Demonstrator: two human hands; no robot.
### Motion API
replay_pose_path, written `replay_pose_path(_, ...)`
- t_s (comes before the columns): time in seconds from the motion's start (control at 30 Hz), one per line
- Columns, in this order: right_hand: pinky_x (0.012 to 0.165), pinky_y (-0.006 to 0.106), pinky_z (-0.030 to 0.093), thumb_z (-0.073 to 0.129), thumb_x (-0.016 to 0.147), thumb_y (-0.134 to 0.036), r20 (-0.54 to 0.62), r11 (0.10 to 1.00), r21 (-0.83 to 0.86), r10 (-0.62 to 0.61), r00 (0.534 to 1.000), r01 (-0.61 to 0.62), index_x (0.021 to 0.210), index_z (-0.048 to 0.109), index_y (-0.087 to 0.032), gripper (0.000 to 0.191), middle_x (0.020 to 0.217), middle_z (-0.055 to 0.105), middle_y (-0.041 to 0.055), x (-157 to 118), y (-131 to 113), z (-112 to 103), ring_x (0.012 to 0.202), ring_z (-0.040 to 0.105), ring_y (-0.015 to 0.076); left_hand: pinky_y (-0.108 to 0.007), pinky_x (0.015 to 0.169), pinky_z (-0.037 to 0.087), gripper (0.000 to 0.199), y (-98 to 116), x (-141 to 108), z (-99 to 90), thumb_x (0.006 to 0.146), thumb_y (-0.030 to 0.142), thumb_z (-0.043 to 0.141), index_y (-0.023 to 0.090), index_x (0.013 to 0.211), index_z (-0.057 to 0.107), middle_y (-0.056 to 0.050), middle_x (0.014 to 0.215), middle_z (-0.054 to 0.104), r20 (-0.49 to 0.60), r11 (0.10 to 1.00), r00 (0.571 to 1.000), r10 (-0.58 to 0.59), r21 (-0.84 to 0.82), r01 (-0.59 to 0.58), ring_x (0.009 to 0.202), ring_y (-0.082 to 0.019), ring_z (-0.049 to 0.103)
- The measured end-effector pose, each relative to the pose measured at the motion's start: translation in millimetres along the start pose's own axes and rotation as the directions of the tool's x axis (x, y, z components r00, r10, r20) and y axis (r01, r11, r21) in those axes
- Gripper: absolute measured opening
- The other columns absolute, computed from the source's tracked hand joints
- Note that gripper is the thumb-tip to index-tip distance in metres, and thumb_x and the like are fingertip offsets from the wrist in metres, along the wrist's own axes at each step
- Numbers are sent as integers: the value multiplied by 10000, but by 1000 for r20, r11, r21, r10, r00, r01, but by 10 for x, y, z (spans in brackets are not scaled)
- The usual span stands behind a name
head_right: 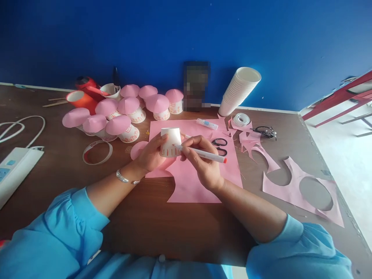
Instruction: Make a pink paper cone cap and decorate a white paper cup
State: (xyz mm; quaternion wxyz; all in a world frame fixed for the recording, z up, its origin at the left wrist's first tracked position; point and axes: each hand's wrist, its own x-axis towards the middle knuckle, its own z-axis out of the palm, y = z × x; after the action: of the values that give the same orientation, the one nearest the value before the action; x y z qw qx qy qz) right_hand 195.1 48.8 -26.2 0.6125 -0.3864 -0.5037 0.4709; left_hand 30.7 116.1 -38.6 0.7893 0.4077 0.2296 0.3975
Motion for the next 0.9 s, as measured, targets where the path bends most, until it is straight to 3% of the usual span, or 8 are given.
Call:
replay_pose_path(0.17,644,324,522,706,955,-333,58,999,-34,-24,998,26,912,651,-225,128,776,653,-9,33,119,-65,671,623,146,-397,821,551,342,-12,1,-38,894,485,679,170,1022,713,-112,1009,728,-12,1000,999,30,0,-30,923,-258,674)
replay_pose_path(0.4,648,335,529,667,964,-278,152,983,-154,-78,985,102,940,643,-229,60,778,660,3,-13,59,-102,693,631,161,-359,767,538,297,-46,-6,-58,899,470,686,185,986,680,-57,895,686,-100,1000,995,16,24,-13,839,-220,659)
replay_pose_path(0.57,644,340,542,614,933,-148,269,860,-372,-260,927,349,968,622,-239,97,828,683,29,-34,-36,-75,734,657,179,-343,736,517,275,-4,-34,2,916,465,668,190,932,672,-53,877,654,-84,999,996,10,33,-7,814,-204,619)
replay_pose_path(0.73,557,309,552,600,874,-84,437,691,-426,-408,802,584,1024,594,-246,221,778,673,18,-32,-52,-60,680,687,186,-355,717,507,261,16,-51,35,866,464,725,213,923,683,-65,909,665,-136,999,991,12,44,-6,866,-236,620)
replay_pose_path(0.9,583,312,557,607,865,-72,380,659,-494,-423,822,567,1016,584,-248,233,786,668,17,-38,-27,-66,683,684,185,-364,699,535,270,-7,-42,7,874,456,716,207,974,686,-60,927,674,-124,999,992,-2,47,8,830,-223,622)
